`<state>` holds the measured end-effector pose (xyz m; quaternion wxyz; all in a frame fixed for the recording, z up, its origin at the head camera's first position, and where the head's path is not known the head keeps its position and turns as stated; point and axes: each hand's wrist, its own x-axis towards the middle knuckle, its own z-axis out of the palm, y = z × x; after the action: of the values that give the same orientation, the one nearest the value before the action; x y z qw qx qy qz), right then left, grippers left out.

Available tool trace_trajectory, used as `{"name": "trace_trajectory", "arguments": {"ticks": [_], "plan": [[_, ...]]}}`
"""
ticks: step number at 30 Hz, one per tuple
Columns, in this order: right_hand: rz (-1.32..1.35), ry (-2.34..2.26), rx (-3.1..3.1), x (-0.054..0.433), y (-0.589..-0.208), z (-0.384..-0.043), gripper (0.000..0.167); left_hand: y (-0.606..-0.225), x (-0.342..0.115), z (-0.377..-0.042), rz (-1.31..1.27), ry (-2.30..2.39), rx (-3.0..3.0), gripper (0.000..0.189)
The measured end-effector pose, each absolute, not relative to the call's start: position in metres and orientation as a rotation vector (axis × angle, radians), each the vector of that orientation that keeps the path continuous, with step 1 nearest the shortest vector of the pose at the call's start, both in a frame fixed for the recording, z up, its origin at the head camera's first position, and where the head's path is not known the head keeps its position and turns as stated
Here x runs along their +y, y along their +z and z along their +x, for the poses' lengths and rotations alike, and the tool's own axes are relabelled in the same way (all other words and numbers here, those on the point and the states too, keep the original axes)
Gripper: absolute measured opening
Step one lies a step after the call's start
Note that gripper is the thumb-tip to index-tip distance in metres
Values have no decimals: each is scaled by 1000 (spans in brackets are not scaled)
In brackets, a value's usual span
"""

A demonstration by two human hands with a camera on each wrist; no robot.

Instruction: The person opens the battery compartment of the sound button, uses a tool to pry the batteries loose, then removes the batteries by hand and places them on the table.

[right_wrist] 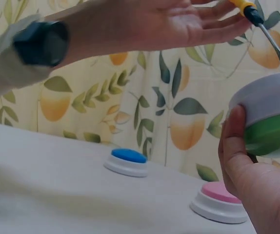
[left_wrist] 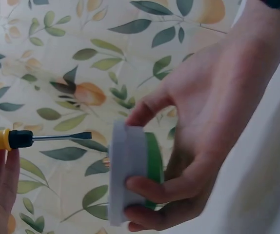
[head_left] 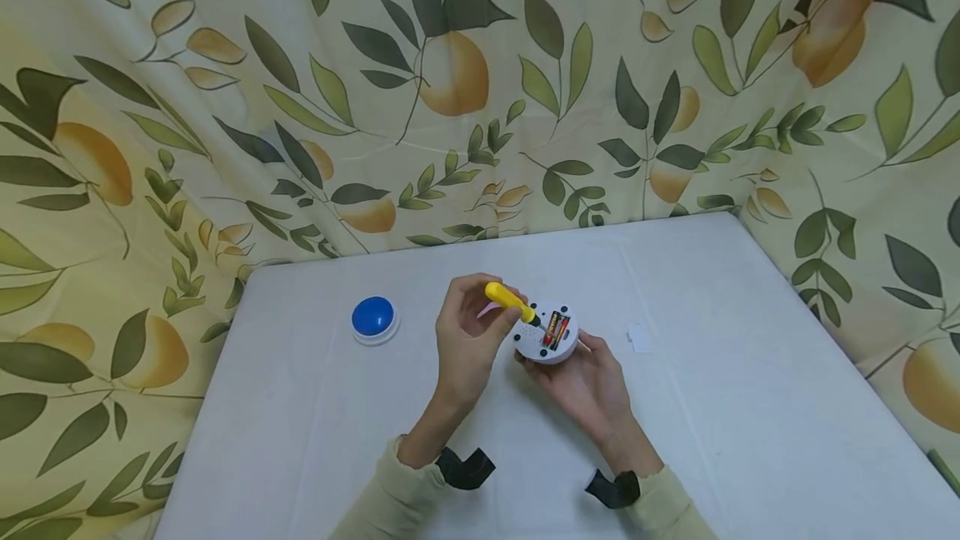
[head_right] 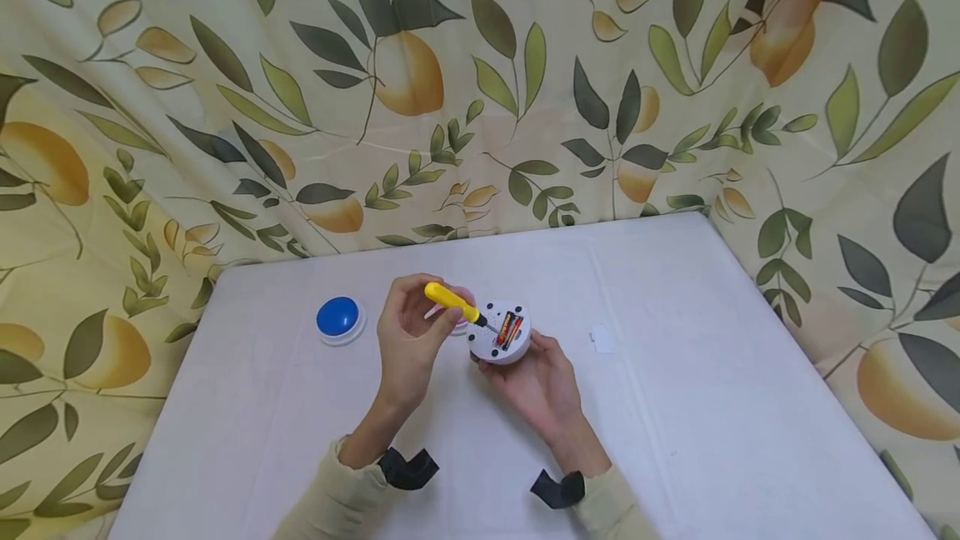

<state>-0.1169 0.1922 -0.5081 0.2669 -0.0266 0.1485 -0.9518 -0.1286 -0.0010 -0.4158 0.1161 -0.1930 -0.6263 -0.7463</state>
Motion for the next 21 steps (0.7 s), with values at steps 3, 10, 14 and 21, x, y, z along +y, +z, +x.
{"name": "trace_trajectory", "arguments": {"ticks": [3,10,14,21], "plan": [[-42,-2588,407,191,-508,-116,60,-426,-1,-120,-537,-2179,-1808,39],[-9,-2609,481,190,-510,-115,58,-443,-1,-107,-488,-2187,-1780,42],[-31,-2618,508,191,-510,-116,59,-449,-3,-106,-533,-2146,-1776,39],[-57,-2636,549,194,-507,-119,60,-451,-17,-102,-514,-1829,-1949,38]]}}
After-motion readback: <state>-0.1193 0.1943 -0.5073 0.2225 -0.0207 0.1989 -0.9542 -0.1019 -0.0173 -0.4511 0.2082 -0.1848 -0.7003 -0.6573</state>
